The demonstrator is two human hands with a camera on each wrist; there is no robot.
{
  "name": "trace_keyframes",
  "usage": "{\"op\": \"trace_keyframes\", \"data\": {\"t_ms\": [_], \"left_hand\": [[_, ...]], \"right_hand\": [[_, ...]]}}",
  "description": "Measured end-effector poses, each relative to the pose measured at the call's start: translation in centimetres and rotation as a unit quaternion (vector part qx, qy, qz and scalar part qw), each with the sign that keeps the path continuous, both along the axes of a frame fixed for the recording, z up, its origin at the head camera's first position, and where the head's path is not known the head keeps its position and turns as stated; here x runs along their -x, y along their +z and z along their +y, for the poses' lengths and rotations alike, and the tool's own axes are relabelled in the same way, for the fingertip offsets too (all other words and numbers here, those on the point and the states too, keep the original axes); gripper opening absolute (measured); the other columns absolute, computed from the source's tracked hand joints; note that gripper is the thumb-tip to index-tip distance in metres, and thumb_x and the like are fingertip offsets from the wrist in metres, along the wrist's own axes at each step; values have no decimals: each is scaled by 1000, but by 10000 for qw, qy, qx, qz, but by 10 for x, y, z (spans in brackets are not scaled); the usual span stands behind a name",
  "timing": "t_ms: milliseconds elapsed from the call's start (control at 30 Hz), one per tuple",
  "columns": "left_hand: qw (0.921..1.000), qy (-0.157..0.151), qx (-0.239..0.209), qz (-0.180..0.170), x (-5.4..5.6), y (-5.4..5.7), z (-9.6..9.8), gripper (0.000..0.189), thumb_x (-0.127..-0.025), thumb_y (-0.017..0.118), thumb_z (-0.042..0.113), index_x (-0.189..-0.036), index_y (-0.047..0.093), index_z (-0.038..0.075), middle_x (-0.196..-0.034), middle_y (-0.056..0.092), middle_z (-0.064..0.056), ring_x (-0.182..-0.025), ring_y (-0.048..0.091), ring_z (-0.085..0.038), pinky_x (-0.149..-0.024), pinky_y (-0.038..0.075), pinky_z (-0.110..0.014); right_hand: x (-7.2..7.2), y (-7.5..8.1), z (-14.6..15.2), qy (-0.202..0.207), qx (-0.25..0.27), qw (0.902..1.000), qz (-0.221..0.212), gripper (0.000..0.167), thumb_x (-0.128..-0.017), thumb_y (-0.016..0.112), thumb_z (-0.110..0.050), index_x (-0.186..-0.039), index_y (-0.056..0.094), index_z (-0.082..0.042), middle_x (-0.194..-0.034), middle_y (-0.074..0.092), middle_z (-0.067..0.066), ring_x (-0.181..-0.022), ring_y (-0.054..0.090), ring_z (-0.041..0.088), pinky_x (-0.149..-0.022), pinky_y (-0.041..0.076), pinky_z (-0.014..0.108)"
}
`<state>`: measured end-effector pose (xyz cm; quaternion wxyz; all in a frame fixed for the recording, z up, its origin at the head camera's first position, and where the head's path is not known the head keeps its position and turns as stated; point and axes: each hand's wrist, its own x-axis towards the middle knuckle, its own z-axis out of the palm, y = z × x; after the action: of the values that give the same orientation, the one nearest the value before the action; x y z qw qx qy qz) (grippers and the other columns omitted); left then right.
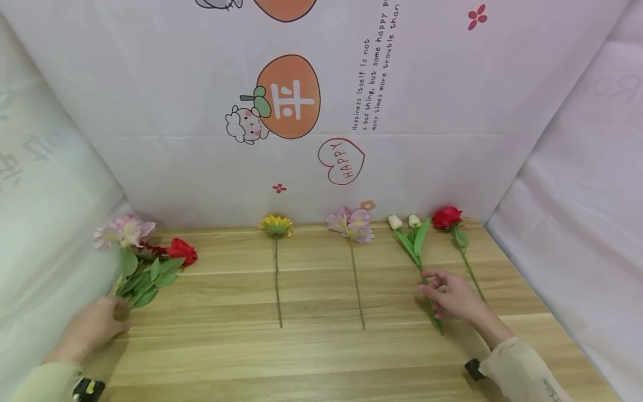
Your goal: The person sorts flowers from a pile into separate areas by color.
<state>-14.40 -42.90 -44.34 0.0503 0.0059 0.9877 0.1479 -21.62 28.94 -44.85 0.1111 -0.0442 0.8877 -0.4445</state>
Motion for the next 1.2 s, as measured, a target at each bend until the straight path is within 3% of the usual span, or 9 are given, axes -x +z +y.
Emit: {"op": "trace_keyframes", "data": {"t_ms": [233, 433, 933, 1200], "left_hand": [[9996, -35, -103, -250, 5, -1, -3, 28, -77, 84, 12, -91, 68, -7, -89, 69, -22, -82, 65, -41, -76, 53, -62], [9986, 73, -178, -500, 3, -5, -4, 22, -80, 82, 13, -86, 66, -1, -87, 67, -14, -79, 63, -31, -75, 53, -56], [9973, 30, -203, -707, 2, 2, -5, 18, -83, 79, 10, -85, 66, -3, -85, 67, -11, -77, 60, -26, -73, 54, -53], [9980, -183, -246, -552, 2, 0, -8, 17, -83, 79, 9, -80, 65, -1, -79, 64, -5, -71, 56, -20, -66, 52, -43]], "right_hand": [[0, -2, 2, 61, 116, 9999, -4, 51, -101, 67, -20, -141, 48, 5, -96, 58, 17, -59, 62, 24, -53, 61, 38], [-1, -4, 4, 99, 226, 9997, -78, 51, -101, 67, -20, -141, 48, 4, -97, 58, 18, -61, 62, 24, -54, 61, 39], [2, -5, -4, 224, 282, 9992, -145, 50, -101, 66, -19, -141, 48, 5, -95, 58, 18, -61, 60, 22, -53, 60, 38], [2, -6, -4, 279, 381, 9987, -184, 49, -101, 66, -18, -140, 48, 6, -96, 58, 19, -62, 59, 21, -53, 60, 38]]}}
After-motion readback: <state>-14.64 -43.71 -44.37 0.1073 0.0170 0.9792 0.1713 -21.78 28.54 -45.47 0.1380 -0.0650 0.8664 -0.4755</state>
